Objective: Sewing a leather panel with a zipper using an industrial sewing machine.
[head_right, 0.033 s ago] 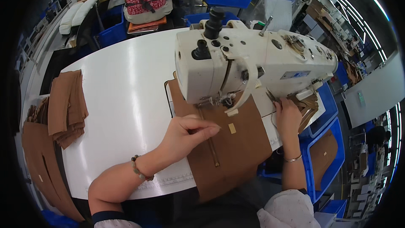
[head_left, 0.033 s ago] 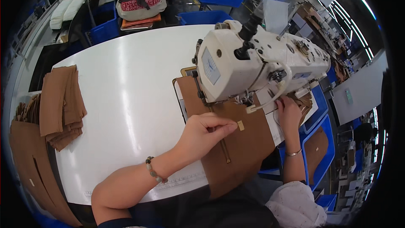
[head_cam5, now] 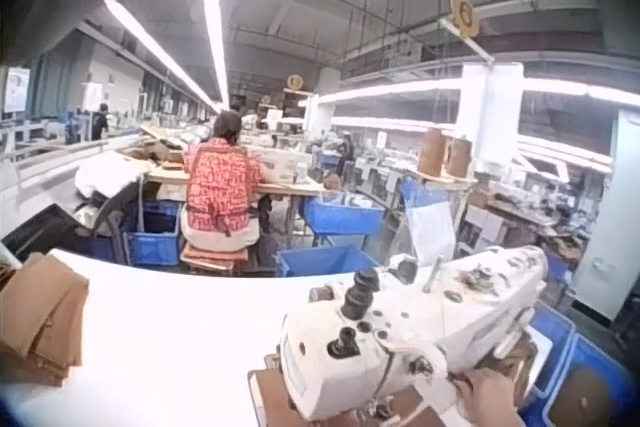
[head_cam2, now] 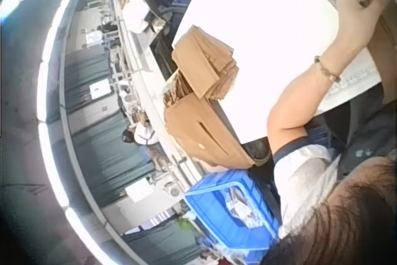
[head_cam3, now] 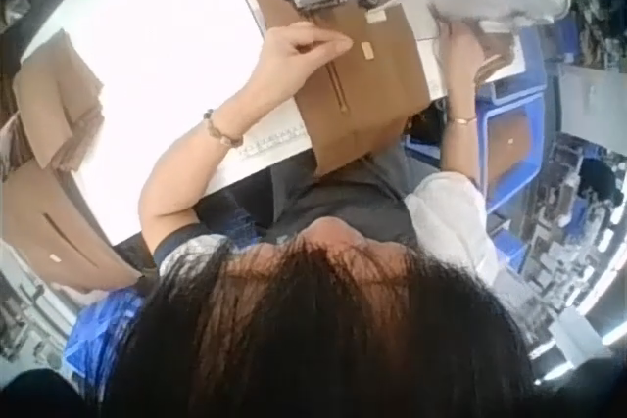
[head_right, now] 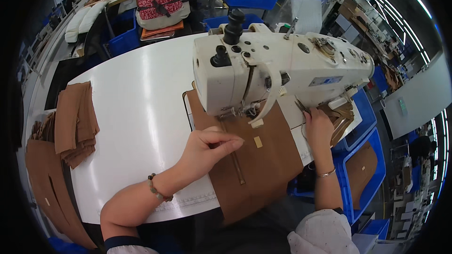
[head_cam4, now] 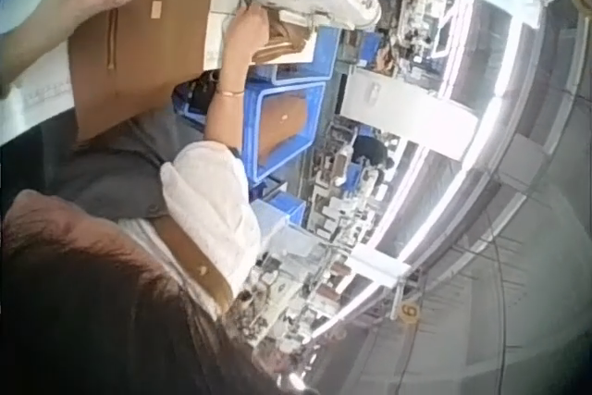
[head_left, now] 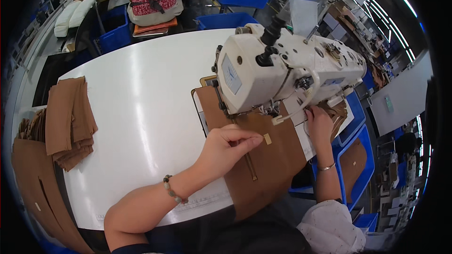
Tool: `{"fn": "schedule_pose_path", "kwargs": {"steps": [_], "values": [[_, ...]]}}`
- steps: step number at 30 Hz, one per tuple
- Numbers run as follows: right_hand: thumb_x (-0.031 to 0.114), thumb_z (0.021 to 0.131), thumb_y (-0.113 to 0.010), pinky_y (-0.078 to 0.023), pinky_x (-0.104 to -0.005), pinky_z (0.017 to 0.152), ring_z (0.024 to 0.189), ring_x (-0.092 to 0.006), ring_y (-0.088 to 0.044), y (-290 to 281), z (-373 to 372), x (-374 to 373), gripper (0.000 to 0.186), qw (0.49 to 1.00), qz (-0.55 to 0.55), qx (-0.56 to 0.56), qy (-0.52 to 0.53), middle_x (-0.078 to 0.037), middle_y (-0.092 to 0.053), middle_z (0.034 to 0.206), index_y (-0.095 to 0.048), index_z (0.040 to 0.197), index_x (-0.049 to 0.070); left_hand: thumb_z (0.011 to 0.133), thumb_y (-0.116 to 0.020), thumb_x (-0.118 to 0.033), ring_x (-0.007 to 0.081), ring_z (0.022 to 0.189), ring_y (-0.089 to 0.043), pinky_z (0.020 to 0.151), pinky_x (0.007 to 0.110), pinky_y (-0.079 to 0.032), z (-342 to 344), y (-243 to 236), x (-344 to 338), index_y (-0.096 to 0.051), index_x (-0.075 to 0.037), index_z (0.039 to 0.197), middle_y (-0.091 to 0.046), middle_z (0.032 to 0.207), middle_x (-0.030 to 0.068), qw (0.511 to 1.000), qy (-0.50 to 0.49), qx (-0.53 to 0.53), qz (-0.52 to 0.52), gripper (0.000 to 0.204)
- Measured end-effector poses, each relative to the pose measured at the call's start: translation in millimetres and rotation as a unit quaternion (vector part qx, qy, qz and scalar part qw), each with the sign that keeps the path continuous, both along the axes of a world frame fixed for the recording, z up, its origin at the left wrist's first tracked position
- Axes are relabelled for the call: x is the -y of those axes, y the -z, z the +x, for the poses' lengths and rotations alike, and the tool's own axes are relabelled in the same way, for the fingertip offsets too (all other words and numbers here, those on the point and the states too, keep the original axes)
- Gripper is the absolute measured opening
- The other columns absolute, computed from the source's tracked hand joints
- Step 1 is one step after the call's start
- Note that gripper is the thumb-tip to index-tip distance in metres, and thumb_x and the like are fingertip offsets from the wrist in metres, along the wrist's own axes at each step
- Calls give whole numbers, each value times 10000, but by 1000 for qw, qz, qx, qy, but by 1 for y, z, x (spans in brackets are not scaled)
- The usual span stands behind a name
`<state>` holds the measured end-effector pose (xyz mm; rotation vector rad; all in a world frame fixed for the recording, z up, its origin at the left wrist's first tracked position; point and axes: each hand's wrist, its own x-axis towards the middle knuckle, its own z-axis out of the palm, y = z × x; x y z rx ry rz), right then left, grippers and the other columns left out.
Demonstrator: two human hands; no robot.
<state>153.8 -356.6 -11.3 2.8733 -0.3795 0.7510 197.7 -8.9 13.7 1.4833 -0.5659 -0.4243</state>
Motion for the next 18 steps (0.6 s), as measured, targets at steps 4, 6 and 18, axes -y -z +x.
{"fn": "schedule_pose_path", "kwargs": {"steps": [4,6,18], "values": [[212,906,-686,-548,-434,700,801,-333,-677,2,6,-12,164,999,-26,15,-20,-128,-665,868,-675,871,52,925,-767,-170,57,768,-495,705,234,-428,-1,9,2,-797,-54,1051,-601,822,-19,999,-13,-22,-30,174],[211,906,-677,-554,-428,702,805,-328,-680,-1,7,-17,167,999,-33,12,-31,-126,-662,865,-671,849,54,920,-773,-185,58,740,-484,668,235,-415,-3,11,3,-799,-61,1051,-605,811,-22,999,-11,-18,-46,183],[293,1083,-486,-421,-253,529,548,-122,-522,-51,-56,-101,310,709,686,81,-141,-27,-558,737,-616,1025,18,927,-771,-190,37,752,-489,655,214,-395,-10,7,7,-788,-39,1065,-610,859,-43,986,3,-110,-126,205]]}}
